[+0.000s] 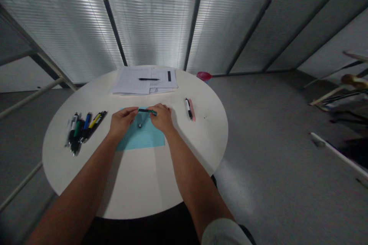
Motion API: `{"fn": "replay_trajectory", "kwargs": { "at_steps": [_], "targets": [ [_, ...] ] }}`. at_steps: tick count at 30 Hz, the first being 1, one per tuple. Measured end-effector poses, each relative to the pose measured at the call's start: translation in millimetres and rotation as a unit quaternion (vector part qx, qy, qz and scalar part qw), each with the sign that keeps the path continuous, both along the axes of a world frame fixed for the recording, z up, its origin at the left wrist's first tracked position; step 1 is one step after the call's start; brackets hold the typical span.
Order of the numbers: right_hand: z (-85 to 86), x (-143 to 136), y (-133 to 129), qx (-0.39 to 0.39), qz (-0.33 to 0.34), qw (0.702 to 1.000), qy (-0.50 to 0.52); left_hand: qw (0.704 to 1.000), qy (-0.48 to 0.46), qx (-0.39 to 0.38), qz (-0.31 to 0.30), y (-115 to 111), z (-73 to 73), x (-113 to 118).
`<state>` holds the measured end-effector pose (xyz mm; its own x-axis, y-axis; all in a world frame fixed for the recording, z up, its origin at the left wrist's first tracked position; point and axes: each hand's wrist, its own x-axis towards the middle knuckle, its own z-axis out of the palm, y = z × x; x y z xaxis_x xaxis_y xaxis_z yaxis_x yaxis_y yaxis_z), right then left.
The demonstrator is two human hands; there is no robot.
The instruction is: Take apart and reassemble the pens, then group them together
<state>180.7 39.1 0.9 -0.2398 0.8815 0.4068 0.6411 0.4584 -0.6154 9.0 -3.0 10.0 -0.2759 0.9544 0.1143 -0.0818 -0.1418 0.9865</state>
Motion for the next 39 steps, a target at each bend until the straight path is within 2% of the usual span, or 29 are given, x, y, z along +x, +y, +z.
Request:
{"fn": "replay_trajectory", "kwargs": {
  "at_steps": [3,5,9,13,19,25,35,37,39],
  "targets": [
    [-1.1,1,2,0.003,0.007,1.0,0.026,1.0,-0.01,0.005,0.005,0,0.9,0],
    [-3.7,1,5,0.014,0.008,0.997,0.08,1.0,-0.015,0.011,0.008,1,-0.1,-1],
    [-9.9,2,12,0.027,-0.023,0.975,0.218,1.0,-0.007,0.026,0.008,3,-5.6,-6],
    [-9.7,2,13,0.028,-0.039,0.959,0.281,0.999,0.0,0.032,0.004,4,-9.7,-8],
    [-5.9,1,8,0.033,-0.063,0.952,0.298,0.999,0.005,0.031,0.003,3,-8.2,-8],
    [-6.4,1,8,0.016,-0.07,0.965,0.25,0.999,0.024,0.022,0.003,2,-7.1,-7],
    [-1.1,3,5,0.105,-0.108,0.959,0.242,0.999,0.031,0.019,-0.004,2,-8.0,-8],
    [-1.8,3,5,0.095,-0.112,0.955,0.258,1.0,0.022,0.019,-0.002,2,-7.9,-8],
    [-3.0,3,6,0.05,-0.096,0.946,0.305,1.0,0.014,0.019,0.0,2,-7.4,-8]
  ]
}}
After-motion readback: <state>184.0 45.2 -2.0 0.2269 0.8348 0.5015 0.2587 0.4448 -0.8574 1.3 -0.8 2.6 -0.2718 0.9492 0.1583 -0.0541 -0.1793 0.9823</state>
